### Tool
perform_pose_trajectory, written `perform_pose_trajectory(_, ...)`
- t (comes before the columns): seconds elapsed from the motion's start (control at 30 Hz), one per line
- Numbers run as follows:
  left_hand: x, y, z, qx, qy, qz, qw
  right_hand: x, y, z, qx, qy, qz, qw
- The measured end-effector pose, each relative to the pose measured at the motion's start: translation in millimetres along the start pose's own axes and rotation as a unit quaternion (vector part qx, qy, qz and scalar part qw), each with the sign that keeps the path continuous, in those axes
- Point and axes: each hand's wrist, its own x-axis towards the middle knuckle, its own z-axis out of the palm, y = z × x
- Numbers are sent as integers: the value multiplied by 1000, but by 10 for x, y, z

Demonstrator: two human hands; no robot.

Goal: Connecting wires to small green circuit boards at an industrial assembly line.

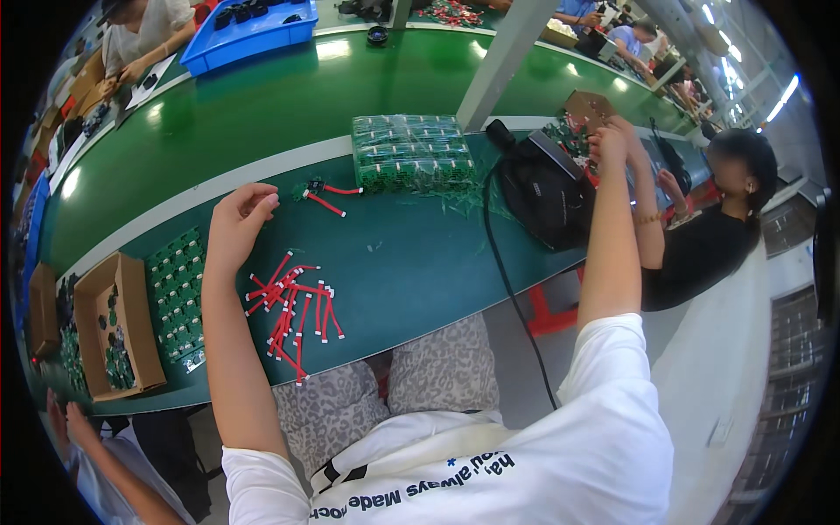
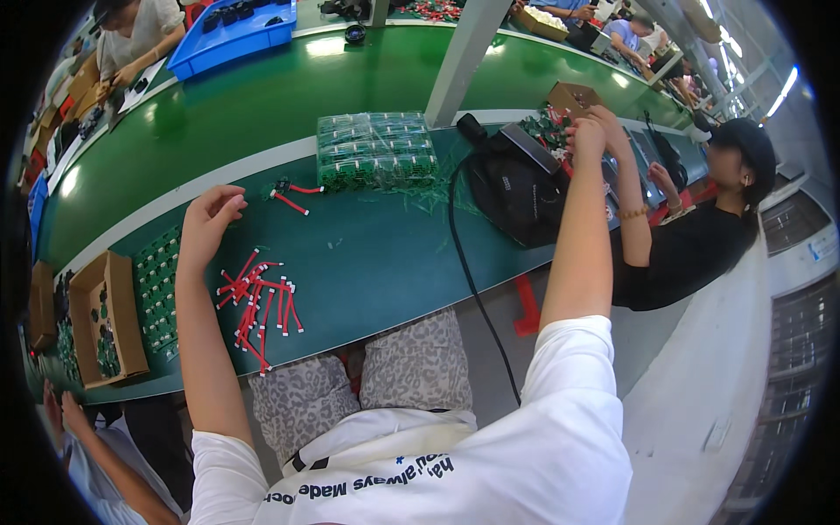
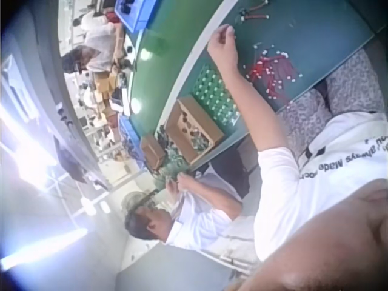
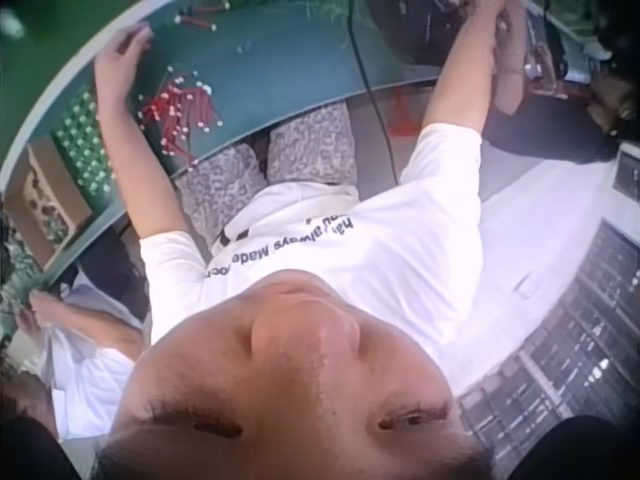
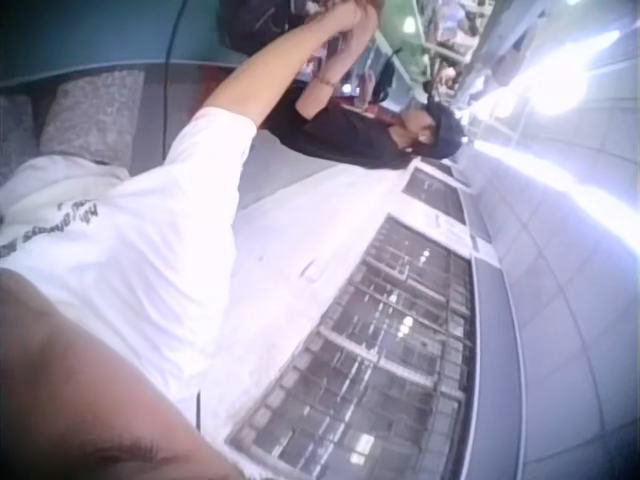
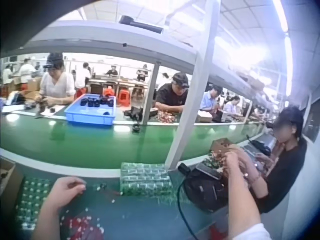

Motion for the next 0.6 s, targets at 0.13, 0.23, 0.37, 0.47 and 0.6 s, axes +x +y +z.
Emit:
perform_pose_trajectory(0.13, -68, -3, -75, 4, 10, 6, 1000, -352, -281, 606, -129, 279, -8, 952)
perform_pose_trajectory(0.23, 39, 5, 34, -14, 25, 32, 999, -374, -480, 564, -59, 341, -154, 925)
perform_pose_trajectory(0.37, -141, 263, -154, -76, 166, 116, 976, -1080, -1292, 2117, 98, 147, -380, 908)
perform_pose_trajectory(0.47, -369, 699, -312, -104, 248, 157, 950, -1886, -1559, 3123, -56, -26, -409, 911)
perform_pose_trajectory(0.6, -809, 898, -680, -19, 302, 217, 928, -2146, -1340, 4105, -161, -269, -442, 840)
